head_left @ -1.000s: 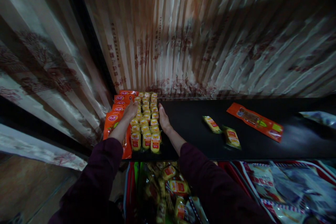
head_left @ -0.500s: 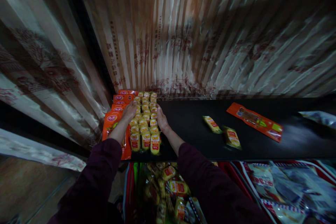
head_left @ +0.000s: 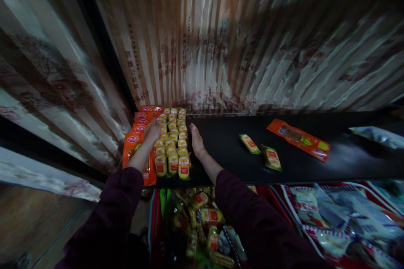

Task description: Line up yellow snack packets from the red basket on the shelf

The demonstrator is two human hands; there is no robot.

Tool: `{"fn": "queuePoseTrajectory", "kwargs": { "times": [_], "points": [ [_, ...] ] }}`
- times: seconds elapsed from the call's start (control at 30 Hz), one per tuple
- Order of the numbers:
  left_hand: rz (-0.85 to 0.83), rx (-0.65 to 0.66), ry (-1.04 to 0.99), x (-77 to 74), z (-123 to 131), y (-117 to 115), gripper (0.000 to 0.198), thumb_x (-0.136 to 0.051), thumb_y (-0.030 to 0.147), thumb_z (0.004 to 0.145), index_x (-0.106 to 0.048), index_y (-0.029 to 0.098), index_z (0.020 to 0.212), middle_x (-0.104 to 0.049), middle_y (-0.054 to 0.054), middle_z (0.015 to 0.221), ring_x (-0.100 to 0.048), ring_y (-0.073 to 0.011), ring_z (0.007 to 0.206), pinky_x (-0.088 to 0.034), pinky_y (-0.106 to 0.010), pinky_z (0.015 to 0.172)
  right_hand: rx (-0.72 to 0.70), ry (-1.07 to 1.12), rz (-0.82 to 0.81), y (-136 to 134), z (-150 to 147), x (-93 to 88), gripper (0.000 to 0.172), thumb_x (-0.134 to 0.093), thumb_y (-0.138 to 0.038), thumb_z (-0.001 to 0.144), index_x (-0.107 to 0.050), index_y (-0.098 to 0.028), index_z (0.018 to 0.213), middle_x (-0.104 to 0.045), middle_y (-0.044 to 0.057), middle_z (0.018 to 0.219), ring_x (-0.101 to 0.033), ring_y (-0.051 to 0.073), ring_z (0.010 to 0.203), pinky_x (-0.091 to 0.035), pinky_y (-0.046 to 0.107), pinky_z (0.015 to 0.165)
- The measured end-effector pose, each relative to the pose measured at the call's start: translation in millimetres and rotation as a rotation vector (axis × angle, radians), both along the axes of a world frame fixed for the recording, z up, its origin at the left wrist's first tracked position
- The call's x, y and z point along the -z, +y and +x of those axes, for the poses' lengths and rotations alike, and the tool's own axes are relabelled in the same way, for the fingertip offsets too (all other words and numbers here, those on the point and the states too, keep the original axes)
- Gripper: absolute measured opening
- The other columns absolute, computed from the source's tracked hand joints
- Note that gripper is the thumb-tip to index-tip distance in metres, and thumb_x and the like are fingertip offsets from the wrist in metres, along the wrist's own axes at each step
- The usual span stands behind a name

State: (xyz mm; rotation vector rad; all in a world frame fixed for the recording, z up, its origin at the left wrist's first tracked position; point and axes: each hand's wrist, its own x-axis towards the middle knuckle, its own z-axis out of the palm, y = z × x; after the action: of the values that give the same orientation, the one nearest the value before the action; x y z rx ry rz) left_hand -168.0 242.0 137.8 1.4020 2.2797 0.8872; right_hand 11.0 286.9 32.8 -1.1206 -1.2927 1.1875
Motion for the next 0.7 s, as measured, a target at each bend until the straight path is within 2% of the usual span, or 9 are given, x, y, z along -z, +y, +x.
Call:
{"fn": "queuePoseTrajectory", "kwargs": {
  "times": [0.07,0.2,0.47,0.6,0.7],
  "points": [
    [0.016,0.003,-0.023,-5.2,10.4,-9.4,0.042,-0.029,0.032,0.092,-0.063,0.017,0.111,-0.065,-0.008,0.118,-0.059,-0.0222,0.11,-0.043,-0.033,0.097,0.026,0.021,0.006,-7.8,6.9,-1.5,0.069,-0.032,-0.068,0.085,-0.047,-0.021,0.133,-0.049,0.005,0.14,-0.041,0.021,0.132,-0.024,0.041,0.114],
    [0.097,0.072,-0.062,-9.8,41.0,-32.7,0.037,-0.036,0.03,0.09,-0.063,0.019,0.113,-0.065,-0.004,0.118,-0.057,-0.0189,0.112,-0.041,-0.03,0.098,0.036,0.019,0.034,-33.5,22.7,-6.5,0.07,-0.033,-0.069,0.084,-0.053,-0.02,0.129,-0.053,0.005,0.136,-0.044,0.02,0.129,-0.027,0.039,0.113],
    [0.129,0.202,-0.195,-9.8,108.3,-91.8,0.035,-0.042,0.023,0.085,-0.065,0.016,0.11,-0.07,-0.005,0.104,-0.063,-0.0163,0.094,-0.046,-0.027,0.087,0.022,-0.005,0.073,-106.0,49.7,-32.1,0.063,-0.034,-0.066,0.085,-0.058,-0.022,0.124,-0.056,0.002,0.132,-0.048,0.019,0.126,-0.029,0.037,0.112],
    [0.125,0.23,-0.254,-4.1,133.6,-123.6,0.034,-0.042,0.022,0.085,-0.065,0.016,0.109,-0.07,-0.005,0.104,-0.062,-0.0159,0.093,-0.046,-0.027,0.088,-0.003,-0.042,0.11,-140.9,61.7,-46.1,0.061,-0.035,-0.064,0.086,-0.059,-0.022,0.121,-0.059,0.002,0.129,-0.05,0.019,0.123,-0.032,0.035,0.11],
    [0.13,0.272,-0.297,6.7,147.6,-145.9,0.032,-0.043,0.019,0.084,-0.065,0.016,0.107,-0.069,-0.005,0.106,-0.062,-0.0153,0.095,-0.045,-0.026,0.09,-0.006,-0.084,0.128,-166.3,69.9,-53.8,0.062,-0.034,-0.065,0.086,-0.06,-0.021,0.121,-0.059,0.004,0.128,-0.051,0.02,0.122,-0.033,0.035,0.109]
  ]
}}
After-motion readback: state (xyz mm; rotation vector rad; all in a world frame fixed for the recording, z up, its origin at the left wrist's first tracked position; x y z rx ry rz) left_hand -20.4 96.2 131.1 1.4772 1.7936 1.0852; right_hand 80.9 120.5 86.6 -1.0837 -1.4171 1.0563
